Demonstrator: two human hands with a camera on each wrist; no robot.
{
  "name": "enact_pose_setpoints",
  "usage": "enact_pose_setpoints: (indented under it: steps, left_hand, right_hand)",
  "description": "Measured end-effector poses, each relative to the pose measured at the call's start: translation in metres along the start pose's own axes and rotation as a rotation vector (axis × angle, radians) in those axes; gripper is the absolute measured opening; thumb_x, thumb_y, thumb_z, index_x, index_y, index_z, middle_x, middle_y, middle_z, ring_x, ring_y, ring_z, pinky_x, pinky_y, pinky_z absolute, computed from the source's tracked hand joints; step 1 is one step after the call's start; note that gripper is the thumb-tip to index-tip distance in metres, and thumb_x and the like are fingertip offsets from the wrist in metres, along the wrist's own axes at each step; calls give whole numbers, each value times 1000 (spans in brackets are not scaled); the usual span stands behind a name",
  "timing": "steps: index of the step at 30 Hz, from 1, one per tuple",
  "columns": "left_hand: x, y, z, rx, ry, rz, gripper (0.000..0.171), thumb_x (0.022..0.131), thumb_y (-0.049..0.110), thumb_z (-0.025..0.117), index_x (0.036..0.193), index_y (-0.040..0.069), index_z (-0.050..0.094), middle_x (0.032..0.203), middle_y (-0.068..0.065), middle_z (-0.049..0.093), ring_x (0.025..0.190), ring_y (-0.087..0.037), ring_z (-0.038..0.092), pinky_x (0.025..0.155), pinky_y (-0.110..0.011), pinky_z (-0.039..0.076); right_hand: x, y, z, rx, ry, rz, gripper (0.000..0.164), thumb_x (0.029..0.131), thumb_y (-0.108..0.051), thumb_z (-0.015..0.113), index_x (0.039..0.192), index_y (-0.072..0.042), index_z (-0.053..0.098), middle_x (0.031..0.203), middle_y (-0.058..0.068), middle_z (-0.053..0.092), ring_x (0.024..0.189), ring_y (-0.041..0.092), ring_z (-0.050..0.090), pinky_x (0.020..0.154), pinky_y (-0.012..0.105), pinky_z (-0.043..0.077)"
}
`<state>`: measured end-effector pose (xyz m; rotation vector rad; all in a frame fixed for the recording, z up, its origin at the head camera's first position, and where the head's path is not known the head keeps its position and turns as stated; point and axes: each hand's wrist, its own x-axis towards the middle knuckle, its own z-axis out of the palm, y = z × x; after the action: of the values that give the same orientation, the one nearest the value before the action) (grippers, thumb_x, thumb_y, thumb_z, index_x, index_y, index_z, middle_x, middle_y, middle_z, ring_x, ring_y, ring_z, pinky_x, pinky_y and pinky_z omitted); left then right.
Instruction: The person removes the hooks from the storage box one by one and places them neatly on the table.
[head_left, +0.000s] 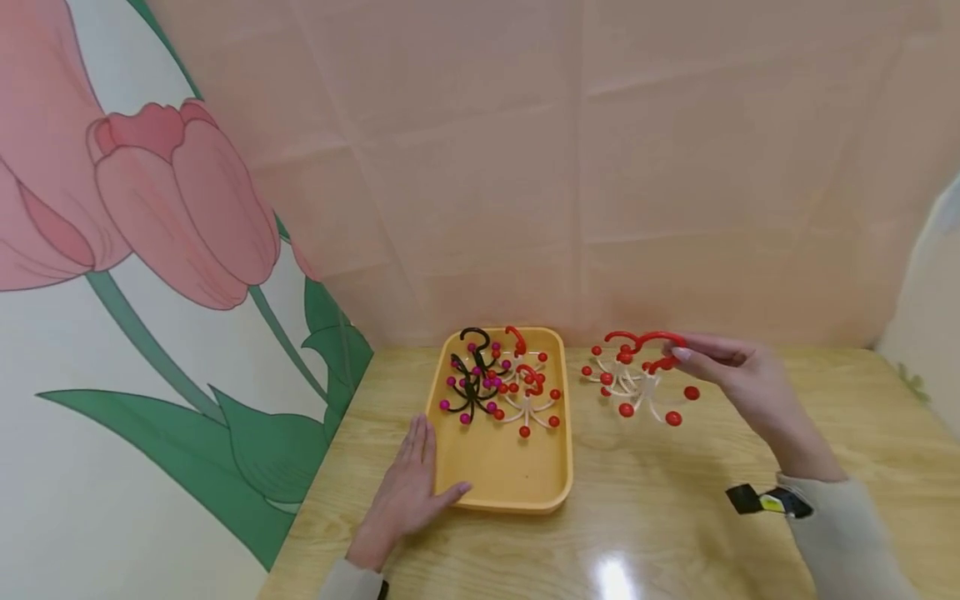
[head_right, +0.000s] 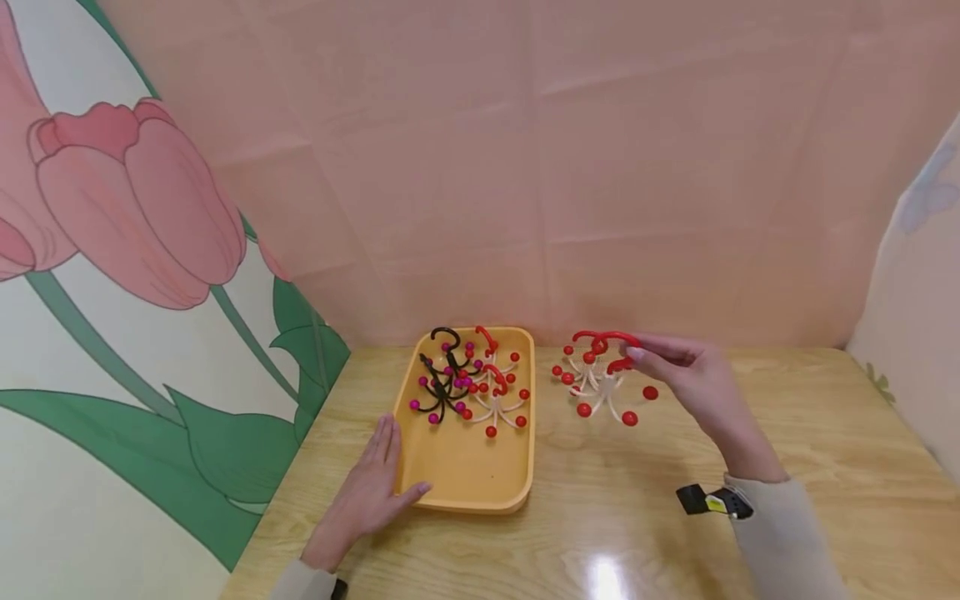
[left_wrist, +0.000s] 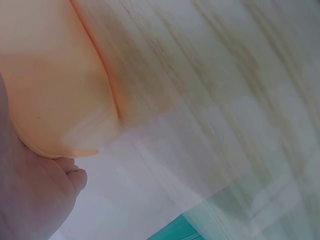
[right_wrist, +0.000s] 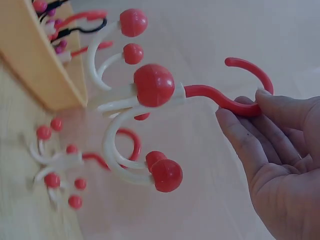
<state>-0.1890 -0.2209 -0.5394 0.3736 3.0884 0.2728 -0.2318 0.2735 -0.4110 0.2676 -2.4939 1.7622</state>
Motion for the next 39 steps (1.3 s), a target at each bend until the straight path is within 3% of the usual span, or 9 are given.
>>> enact_pose_setpoints:
  steps: [4, 9, 17, 24, 28, 35, 39]
  left_hand:
    - [0, -1, 1, 13, 1, -4, 115, 95, 83, 43, 168, 0, 8, 178, -18, -3, 167, -32, -1, 135, -47, 17]
    - [0, -2, 1, 9, 8, -6, 115, 95, 83, 42, 168, 1, 7, 178, -18, -2, 167, -33, 0, 135, -48, 17]
    - [0, -2, 1, -15, 12, -12, 116, 94, 84, 43, 168, 1, 9, 178, -18, -2, 167, -32, 0, 135, -49, 18]
    - [1, -2, 4, -20, 25, -1, 115, 95, 82, 45, 167, -1, 11, 178, -20, 2, 167, -33, 2, 134, -49, 19]
    - [1, -2, 4, -20, 26, 4, 115, 95, 81, 46, 167, -1, 9, 178, -20, 1, 167, -33, 1, 134, -48, 18]
    - [2, -3, 3, -22, 39, 13, 114, 96, 79, 48, 167, -2, 10, 177, -22, 3, 167, -34, 2, 134, -49, 19]
    - [1, -2, 1, -46, 29, 17, 114, 96, 78, 50, 167, -3, 10, 177, -22, 2, 167, -35, 2, 134, -51, 20]
  right_hand:
    - [2, 16, -16, -64, 27, 71, 51, 103, -39, 67, 145, -10, 64, 118, -19, 79, 106, -7, 73, 83, 8, 53]
    - [11, 35, -31, -87, 60, 90, 55, 102, -43, 66, 146, -10, 62, 118, -24, 77, 105, -10, 72, 81, 7, 52]
    - [22, 60, -38, -9, 111, 94, 58, 102, -36, 69, 147, -1, 59, 112, -27, 77, 102, -8, 74, 80, 7, 55]
    - [29, 80, -40, 52, 179, 149, 56, 101, -32, 71, 149, -6, 60, 105, -30, 77, 94, -12, 72, 76, 4, 53]
    - [33, 87, -40, 172, 236, 163, 52, 99, -28, 74, 146, -9, 63, 102, -27, 79, 89, -12, 73, 75, 4, 53]
    - [42, 102, -38, 197, 277, 169, 56, 99, -29, 73, 148, -6, 60, 99, -29, 78, 88, -14, 71, 72, 7, 55]
    - [49, 109, -34, 332, 309, 155, 45, 97, -19, 76, 140, -6, 68, 94, -23, 80, 82, -9, 74, 70, 8, 57]
